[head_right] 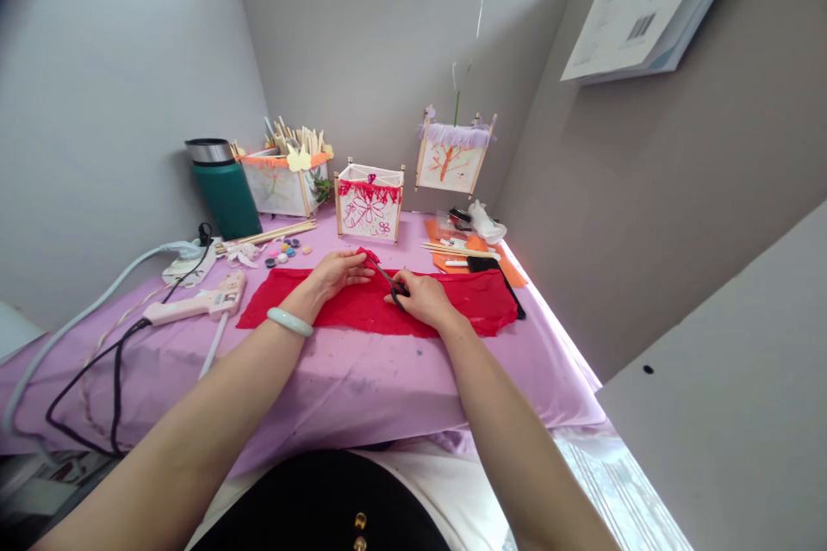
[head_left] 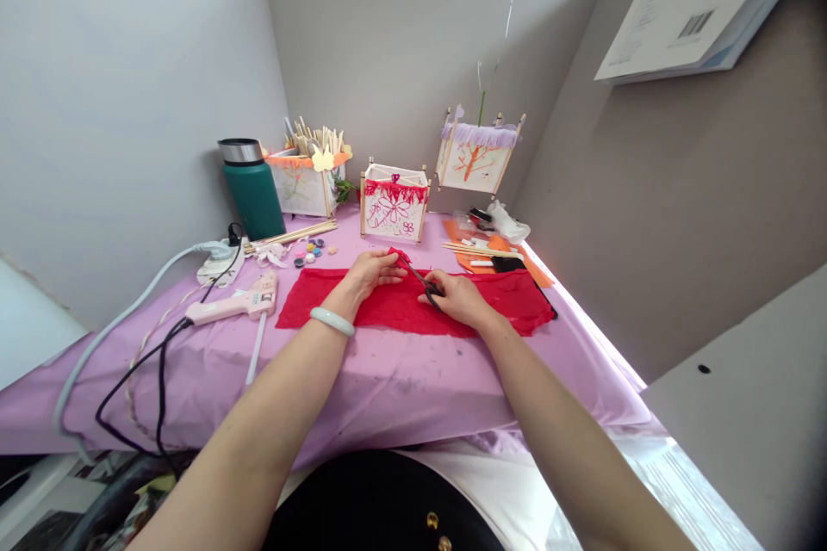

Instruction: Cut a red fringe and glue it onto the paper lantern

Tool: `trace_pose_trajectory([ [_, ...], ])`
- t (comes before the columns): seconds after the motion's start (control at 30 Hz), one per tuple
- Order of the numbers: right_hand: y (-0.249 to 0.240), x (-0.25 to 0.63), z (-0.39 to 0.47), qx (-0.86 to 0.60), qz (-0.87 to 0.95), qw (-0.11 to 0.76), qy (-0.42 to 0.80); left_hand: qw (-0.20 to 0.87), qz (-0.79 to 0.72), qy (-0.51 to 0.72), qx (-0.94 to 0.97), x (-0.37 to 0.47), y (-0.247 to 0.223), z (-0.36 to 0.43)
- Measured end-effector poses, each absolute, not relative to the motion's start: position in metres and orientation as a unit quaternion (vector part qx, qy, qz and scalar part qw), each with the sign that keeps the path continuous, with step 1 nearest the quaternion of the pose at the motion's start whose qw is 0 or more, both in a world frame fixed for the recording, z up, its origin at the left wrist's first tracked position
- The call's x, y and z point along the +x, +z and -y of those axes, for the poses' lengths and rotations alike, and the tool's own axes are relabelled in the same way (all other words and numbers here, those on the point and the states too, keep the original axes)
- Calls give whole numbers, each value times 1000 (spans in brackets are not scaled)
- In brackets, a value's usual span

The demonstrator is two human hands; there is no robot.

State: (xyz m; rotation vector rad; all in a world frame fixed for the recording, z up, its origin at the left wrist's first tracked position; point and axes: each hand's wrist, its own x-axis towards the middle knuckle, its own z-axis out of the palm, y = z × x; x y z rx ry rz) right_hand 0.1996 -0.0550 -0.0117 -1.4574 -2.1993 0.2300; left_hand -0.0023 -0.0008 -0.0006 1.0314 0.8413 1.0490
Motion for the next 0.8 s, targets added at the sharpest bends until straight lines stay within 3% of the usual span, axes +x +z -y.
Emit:
trace_pose_trajectory([
  [0.8,-12,200,55,-534,804,246,92,657,-371,487,440,-2,1,2],
])
